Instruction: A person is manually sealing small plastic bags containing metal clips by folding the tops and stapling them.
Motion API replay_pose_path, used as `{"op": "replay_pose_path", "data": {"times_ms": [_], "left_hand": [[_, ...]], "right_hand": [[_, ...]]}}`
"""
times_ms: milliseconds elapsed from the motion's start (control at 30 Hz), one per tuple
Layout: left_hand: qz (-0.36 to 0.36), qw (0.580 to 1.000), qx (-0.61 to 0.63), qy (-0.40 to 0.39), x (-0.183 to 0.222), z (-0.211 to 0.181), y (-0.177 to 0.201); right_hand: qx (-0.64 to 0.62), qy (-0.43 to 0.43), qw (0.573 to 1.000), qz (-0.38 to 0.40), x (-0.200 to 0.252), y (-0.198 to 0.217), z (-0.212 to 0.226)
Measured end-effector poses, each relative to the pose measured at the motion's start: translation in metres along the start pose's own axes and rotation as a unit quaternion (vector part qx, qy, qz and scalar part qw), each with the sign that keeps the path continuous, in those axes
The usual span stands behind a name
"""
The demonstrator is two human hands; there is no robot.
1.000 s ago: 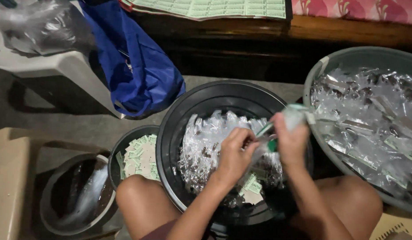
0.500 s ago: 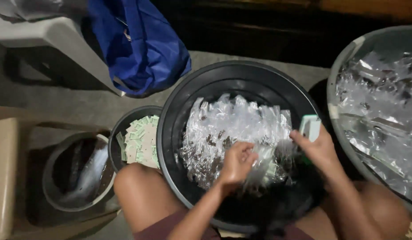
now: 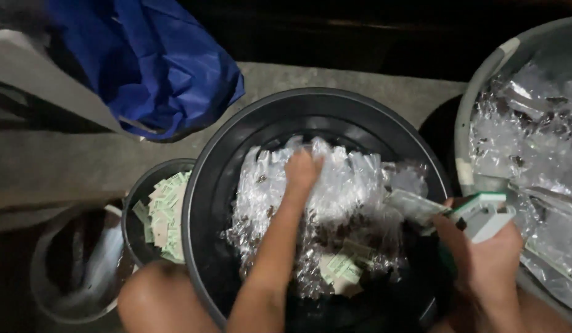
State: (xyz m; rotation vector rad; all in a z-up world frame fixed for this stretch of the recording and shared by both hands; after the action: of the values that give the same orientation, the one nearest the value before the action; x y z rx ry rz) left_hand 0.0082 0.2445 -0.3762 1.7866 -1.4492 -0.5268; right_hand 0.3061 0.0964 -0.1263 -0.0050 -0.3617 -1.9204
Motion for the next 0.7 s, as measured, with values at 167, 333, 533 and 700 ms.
{"op": "replay_pose_path", "data": {"times_ms": [167,333,533,700], "left_hand": [[0.159,0.942,-0.281,0.089,0.029,0.034,-0.034],[0.045,0.987,-0.153,-0.008,0.029,0.022,0.014],[0.012,0.988,-0.130,-0.085,0.057,-0.052,0.118],[0.002,0.979,-0.135,-0.155,0.100,-0.119,0.212]], "right_hand": [[0.005,-0.023,1.000,-0.012,0.006,-0.003,0.011],[-0.023,-0.017,1.000,0.010,-0.004,-0.007,-0.020],[0.013,0.041,0.999,0.018,-0.010,-0.024,-0.038],[0.009,0.139,0.990,0.028,0.007,-0.042,-0.021]]}}
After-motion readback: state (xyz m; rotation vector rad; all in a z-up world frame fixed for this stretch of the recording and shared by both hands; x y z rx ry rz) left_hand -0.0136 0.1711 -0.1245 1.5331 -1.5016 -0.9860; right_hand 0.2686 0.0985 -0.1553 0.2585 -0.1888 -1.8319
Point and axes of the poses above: each hand's wrist, its own x-axis away from the middle knuckle, its own y-axis out of the back of the hand, z = x × y, the point moved 5 cm from there along -x, towards the middle knuckle, and after that the axes turned 5 degrees about -x, right-handed, at the moved point
